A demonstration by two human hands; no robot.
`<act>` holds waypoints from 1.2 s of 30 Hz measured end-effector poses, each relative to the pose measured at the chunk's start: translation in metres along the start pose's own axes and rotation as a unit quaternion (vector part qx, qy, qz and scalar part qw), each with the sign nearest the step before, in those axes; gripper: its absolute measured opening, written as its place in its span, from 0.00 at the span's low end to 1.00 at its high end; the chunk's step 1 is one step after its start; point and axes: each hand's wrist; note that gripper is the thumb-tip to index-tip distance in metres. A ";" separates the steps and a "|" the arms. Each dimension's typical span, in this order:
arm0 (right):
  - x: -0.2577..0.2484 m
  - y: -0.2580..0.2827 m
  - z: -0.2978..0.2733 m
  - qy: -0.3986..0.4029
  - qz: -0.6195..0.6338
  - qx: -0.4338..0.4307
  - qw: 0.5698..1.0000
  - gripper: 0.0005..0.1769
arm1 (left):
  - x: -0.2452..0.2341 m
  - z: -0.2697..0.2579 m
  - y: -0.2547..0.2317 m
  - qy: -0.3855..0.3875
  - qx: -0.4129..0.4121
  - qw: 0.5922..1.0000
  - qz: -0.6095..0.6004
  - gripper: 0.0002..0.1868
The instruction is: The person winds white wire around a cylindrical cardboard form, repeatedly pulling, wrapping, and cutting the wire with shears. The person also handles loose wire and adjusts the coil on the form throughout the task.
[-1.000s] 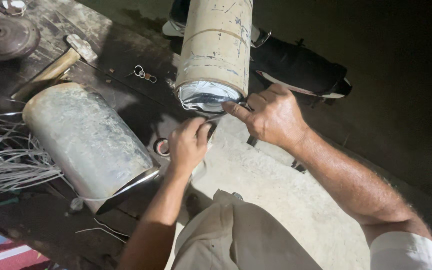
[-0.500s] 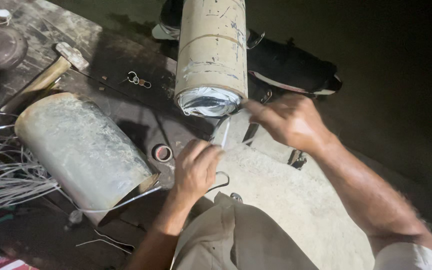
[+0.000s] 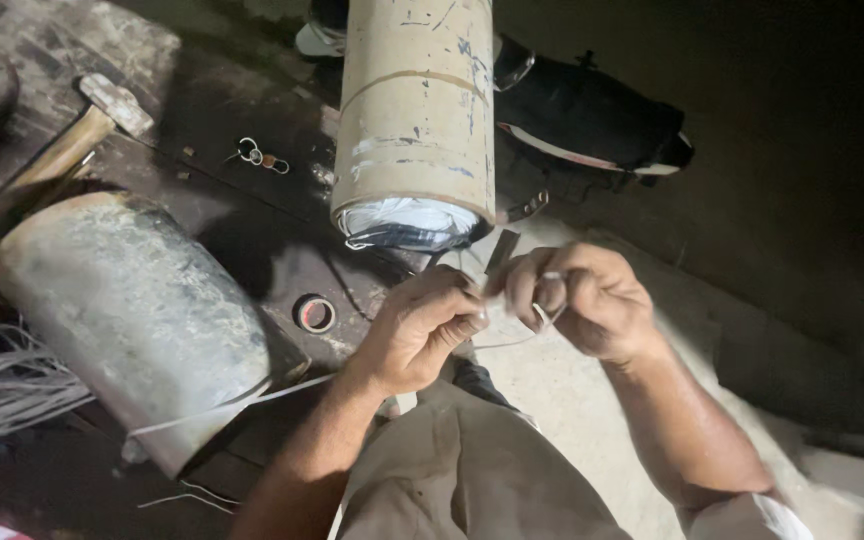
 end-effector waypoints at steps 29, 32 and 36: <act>-0.063 -0.002 -0.014 -0.030 -0.452 0.097 0.886 0.09 | -0.039 0.005 -0.016 0.056 -0.137 0.984 0.101 0.11; -0.033 -0.007 -0.013 0.010 -0.694 0.075 0.716 0.10 | -0.027 -0.010 -0.008 0.006 -0.096 0.995 -0.028 0.14; -0.016 0.010 -0.003 0.138 -0.849 0.080 0.504 0.25 | 0.001 -0.017 0.009 -0.087 -0.043 0.969 -0.226 0.15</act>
Point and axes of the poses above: each hand's wrist, its own z-axis towards the middle knuckle, its own x-axis out of the palm, y = z × x, and after that the axes turned 15 degrees about y, right-handed
